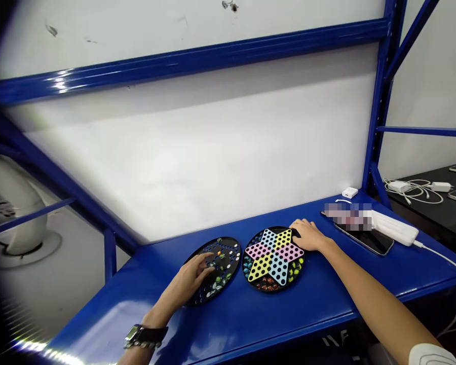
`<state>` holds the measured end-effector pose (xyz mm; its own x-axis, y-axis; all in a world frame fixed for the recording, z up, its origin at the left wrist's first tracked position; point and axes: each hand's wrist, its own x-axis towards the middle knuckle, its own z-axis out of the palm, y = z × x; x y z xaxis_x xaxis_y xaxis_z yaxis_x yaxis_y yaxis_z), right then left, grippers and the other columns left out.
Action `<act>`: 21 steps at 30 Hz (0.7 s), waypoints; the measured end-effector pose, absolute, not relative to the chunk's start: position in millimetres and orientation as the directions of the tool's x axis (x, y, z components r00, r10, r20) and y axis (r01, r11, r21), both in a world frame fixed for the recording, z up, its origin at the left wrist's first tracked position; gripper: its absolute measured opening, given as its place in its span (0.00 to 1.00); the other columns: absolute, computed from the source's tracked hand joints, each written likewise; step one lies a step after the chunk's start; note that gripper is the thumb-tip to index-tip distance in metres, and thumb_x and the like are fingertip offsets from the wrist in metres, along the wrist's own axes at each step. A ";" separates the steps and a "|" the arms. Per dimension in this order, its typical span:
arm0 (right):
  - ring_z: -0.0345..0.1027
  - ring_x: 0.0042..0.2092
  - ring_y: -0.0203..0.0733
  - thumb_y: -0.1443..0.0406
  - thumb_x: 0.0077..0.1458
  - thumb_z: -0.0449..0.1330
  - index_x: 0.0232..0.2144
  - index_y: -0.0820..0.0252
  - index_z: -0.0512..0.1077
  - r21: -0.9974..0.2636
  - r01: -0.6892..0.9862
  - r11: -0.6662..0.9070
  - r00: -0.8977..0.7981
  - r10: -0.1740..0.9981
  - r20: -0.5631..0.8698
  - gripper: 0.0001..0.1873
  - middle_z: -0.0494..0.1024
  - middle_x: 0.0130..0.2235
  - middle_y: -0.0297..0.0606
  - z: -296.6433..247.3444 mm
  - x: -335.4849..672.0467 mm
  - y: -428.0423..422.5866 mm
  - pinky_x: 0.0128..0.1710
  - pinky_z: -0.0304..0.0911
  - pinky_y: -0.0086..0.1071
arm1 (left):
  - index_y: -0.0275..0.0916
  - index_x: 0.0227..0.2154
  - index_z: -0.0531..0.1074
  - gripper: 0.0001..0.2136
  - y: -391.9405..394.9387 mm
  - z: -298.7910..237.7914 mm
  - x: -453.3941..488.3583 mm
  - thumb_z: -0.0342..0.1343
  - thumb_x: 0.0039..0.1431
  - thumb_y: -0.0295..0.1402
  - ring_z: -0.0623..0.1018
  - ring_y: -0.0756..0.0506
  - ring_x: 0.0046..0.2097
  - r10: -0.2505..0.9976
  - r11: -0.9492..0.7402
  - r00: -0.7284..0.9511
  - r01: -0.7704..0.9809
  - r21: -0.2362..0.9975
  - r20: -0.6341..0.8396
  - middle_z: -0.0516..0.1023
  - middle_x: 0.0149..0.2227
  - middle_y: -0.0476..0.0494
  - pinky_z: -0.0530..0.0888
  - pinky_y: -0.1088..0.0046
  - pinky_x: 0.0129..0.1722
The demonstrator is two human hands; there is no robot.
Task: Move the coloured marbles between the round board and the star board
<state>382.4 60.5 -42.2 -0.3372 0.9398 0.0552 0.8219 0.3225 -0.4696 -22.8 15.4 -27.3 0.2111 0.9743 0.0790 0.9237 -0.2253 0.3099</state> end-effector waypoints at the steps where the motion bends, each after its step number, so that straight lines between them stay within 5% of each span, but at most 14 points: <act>1: 0.60 0.55 0.52 0.62 0.57 0.51 0.52 0.54 0.70 -0.468 0.822 0.323 -0.338 0.940 0.055 0.21 0.71 0.55 0.42 -42.1 382.6 60.4 0.53 0.55 0.47 | 0.43 0.45 0.69 0.16 18.5 -27.6 -19.3 0.45 0.63 0.45 0.77 0.44 0.37 0.972 -0.235 0.224 0.928 0.289 0.072 0.76 0.37 0.46 0.70 0.70 0.38; 5: 0.60 0.56 0.52 0.62 0.57 0.50 0.52 0.54 0.69 -0.471 0.819 0.328 -0.345 0.937 0.054 0.21 0.70 0.55 0.42 -43.0 384.0 60.8 0.54 0.54 0.48 | 0.43 0.34 0.66 0.11 22.5 -29.4 -11.1 0.41 0.65 0.41 0.76 0.43 0.37 0.972 -0.233 0.218 0.948 0.217 0.090 0.76 0.35 0.45 0.67 0.69 0.35; 11: 0.60 0.56 0.52 0.62 0.57 0.50 0.52 0.54 0.70 -0.469 0.819 0.330 -0.348 0.936 0.051 0.21 0.70 0.56 0.42 -43.0 383.1 60.9 0.54 0.54 0.48 | 0.44 0.31 0.61 0.14 -0.5 -17.8 -9.4 0.36 0.67 0.43 0.74 0.46 0.29 0.965 -0.261 0.238 0.918 0.299 0.112 0.72 0.25 0.51 0.64 0.71 0.31; 21: 0.60 0.55 0.52 0.62 0.57 0.51 0.52 0.54 0.70 -0.461 0.824 0.329 -0.345 0.937 0.051 0.20 0.70 0.55 0.41 -42.5 383.7 60.8 0.54 0.54 0.48 | 0.44 0.36 0.63 0.15 -30.8 -17.7 19.2 0.34 0.69 0.43 0.78 0.44 0.37 0.981 -0.192 0.193 0.979 0.064 -0.012 0.77 0.37 0.46 0.64 0.71 0.32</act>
<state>383.7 60.8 -42.5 -0.3453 0.9371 0.0508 0.8243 0.3287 -0.4611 19.2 -30.8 -17.7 0.1929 0.9811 -0.0119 0.9794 -0.1918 0.0639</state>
